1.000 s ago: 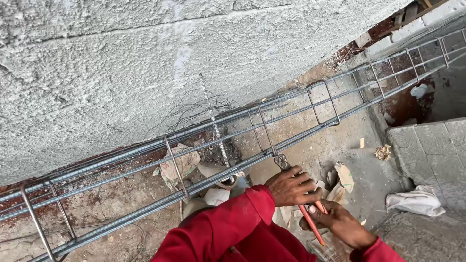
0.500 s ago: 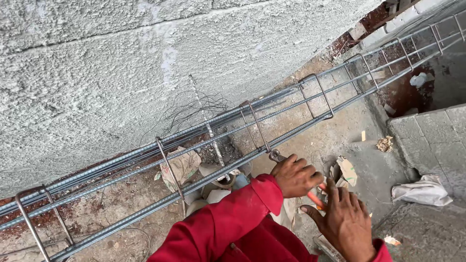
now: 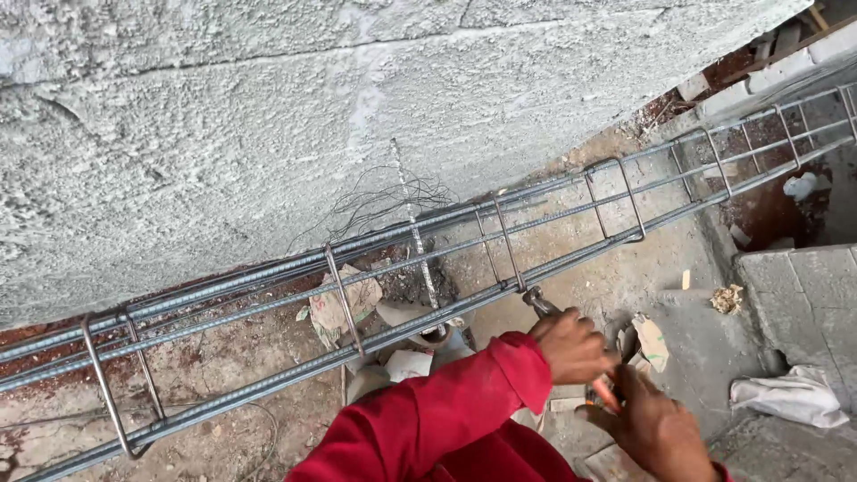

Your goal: The person constructs a rebar cage by sliding metal stirrups along rebar rods and tying them together with wire using pliers and by hand.

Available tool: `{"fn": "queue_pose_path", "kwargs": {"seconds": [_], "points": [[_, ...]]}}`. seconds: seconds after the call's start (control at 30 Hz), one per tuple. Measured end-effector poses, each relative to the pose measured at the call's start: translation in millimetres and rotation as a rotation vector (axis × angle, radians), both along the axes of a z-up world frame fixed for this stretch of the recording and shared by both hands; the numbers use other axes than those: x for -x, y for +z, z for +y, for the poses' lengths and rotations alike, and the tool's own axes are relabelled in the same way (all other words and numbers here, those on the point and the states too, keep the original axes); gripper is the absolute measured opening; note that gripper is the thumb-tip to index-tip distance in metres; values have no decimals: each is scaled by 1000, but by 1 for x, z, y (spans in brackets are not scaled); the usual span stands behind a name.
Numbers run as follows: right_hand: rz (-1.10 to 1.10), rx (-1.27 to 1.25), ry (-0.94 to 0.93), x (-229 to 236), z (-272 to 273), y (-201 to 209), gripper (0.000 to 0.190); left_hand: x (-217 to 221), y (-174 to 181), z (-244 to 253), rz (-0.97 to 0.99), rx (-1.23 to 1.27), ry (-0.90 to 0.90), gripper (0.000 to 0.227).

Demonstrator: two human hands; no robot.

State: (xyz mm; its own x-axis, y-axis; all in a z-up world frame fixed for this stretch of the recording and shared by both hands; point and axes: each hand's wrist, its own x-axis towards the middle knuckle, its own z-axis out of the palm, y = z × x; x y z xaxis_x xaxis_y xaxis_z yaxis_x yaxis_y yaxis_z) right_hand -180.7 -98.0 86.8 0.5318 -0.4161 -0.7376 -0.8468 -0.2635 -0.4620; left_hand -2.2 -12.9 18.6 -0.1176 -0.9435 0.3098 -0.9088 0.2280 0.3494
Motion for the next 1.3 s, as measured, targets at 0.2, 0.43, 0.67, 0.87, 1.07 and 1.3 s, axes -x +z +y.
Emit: {"fn": "queue_pose_path", "kwargs": {"seconds": [0.2, 0.43, 0.67, 0.87, 1.07, 1.3], "points": [[-137, -632, -271, 19, 0, -48, 35, -10, -27, 34, -21, 559, 126, 28], [-231, 344, 162, -7, 27, -17, 51, -14, -23, 33, -162, 124, -8, 13], [-161, -887, -343, -1, -47, -28, 34, 7, 32, 67, 83, 331, 278, 63], [-203, -550, 35, -30, -128, -31, 31, 71, 66, 33, 912, 565, 1047, 49], [-643, -304, 674, -101, -119, -36, 25, 87, 54, -35, 606, 911, 1544, 37], [-1047, -492, 763, -108, -66, -43, 29, 106, 66, 24, 79, 877, 1449, 28]]}}
